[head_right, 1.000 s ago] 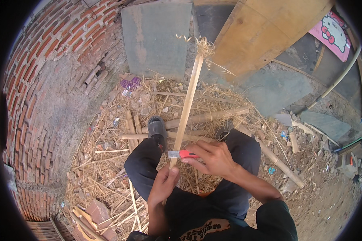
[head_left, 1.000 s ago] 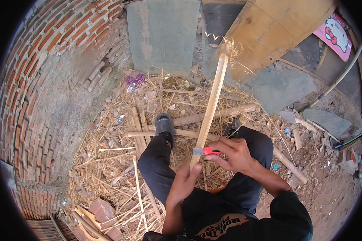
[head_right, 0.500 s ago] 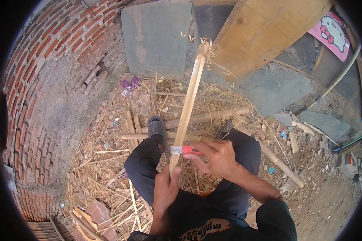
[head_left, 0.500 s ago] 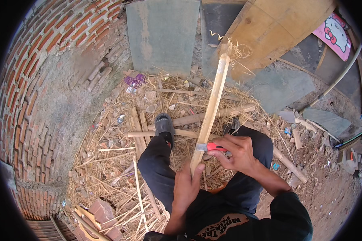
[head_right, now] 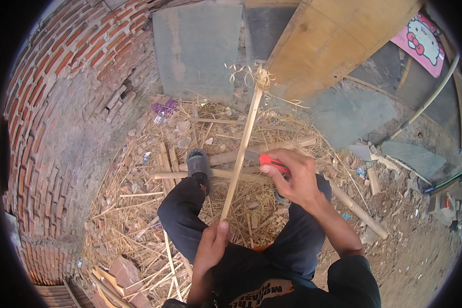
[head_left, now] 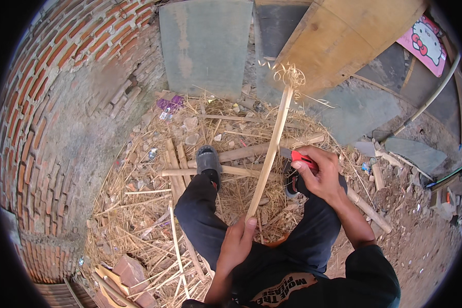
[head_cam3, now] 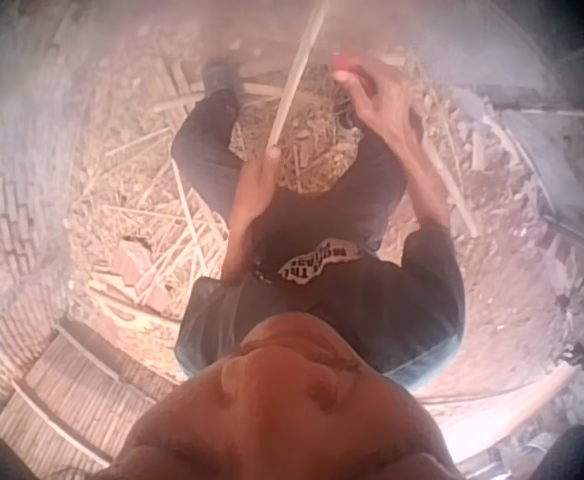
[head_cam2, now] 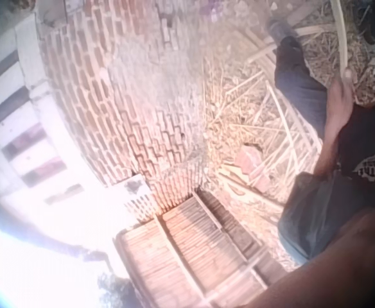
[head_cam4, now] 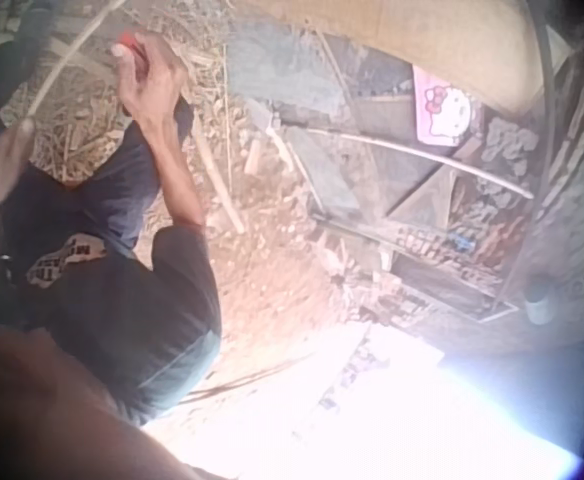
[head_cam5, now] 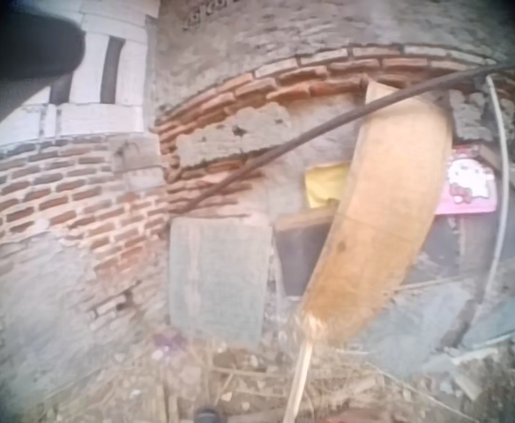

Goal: The person sits on the ground and uses a utility knife to shave thin strips of wood from a long wooden plank. The person holds the plank with the left hand and scrapes the surface with the knife in the right hand, creating wood shavings that fall to the ground.

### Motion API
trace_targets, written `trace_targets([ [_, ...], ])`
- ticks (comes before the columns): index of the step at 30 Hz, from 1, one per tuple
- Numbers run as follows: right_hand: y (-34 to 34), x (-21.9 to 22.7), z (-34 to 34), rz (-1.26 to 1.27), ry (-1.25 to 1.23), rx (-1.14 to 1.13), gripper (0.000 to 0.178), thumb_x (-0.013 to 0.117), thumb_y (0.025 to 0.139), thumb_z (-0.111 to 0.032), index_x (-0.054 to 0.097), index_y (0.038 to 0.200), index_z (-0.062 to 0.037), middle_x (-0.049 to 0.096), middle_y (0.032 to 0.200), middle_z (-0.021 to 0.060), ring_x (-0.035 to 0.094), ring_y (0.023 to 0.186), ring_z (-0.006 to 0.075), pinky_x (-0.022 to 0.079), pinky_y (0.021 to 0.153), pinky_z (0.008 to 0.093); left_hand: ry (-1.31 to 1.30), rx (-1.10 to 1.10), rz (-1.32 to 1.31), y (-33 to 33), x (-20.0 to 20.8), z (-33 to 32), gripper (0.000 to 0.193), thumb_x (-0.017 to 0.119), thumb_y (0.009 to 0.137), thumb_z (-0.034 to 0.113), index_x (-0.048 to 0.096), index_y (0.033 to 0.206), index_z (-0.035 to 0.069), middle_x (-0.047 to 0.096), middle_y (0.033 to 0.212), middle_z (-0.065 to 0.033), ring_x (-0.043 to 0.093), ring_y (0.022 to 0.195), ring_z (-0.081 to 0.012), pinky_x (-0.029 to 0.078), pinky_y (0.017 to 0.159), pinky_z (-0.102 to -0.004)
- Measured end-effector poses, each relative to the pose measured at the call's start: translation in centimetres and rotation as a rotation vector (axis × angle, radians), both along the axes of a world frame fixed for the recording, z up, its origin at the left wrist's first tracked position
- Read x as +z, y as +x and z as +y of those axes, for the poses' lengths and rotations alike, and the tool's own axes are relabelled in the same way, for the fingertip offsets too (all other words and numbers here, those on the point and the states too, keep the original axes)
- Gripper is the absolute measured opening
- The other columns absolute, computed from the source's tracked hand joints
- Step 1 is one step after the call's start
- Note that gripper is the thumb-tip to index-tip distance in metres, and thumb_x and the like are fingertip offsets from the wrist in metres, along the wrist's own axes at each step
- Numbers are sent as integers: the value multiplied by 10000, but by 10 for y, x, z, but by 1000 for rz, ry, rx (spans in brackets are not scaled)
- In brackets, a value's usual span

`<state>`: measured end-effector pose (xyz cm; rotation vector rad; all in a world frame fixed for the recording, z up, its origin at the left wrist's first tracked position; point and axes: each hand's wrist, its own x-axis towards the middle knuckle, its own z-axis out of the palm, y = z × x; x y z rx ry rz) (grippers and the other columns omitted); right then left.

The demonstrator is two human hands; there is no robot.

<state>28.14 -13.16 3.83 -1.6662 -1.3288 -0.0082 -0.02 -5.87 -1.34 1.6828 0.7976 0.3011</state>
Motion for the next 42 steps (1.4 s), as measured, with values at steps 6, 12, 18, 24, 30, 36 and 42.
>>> trace_targets([
  [6,-34,-22,-4,-94,-43,182,272,884,916,-292,796,1075,-90,765,864,70,741,666,242,577,574,346,122,38,-49,10,8,7,474,448,1202,417,615,1053,-1,512,689,-2,505,619,-114,431,589,-323],
  [12,-50,-29,-5,-114,-26,193,272,897,897,-302,804,1065,-109,744,824,48,724,618,226,559,544,343,266,82,28,21,19,3,468,612,1135,369,632,1299,-70,691,806,-285,709,780,-509,518,689,-554],
  [18,-34,-14,-1,-127,-47,66,261,899,890,-291,837,1078,-121,807,925,48,763,670,213,576,561,329,376,109,134,22,21,-6,530,611,1135,374,620,1361,-106,698,828,-296,723,804,-512,528,699,-526],
  [24,-20,-2,3,-114,-92,94,249,896,900,-287,847,1072,-114,818,934,61,777,702,223,577,573,320,330,113,164,16,16,-7,515,594,1139,382,644,1289,-108,683,768,-287,716,772,-510,521,685,-537],
  [30,-2,7,13,-132,12,9,259,891,906,-273,839,1049,-64,815,939,106,786,749,261,598,645,348,319,123,147,12,23,-8,473,649,1112,374,637,1213,-88,694,756,-305,706,758,-540,533,660,-586],
  [36,76,29,27,-135,-27,-198,267,846,944,-244,827,1081,-16,803,927,160,777,746,294,593,697,366,258,54,252,-7,20,-31,427,591,1135,351,667,1205,-63,688,786,-290,703,814,-514,518,715,-543],
  [42,78,14,38,154,-81,-35,320,722,1075,-328,811,1062,-21,722,789,75,547,565,148,441,549,329,154,32,150,-13,6,-21,432,544,1167,382,644,1086,-31,638,706,-170,664,651,-332,513,658,-448],
])
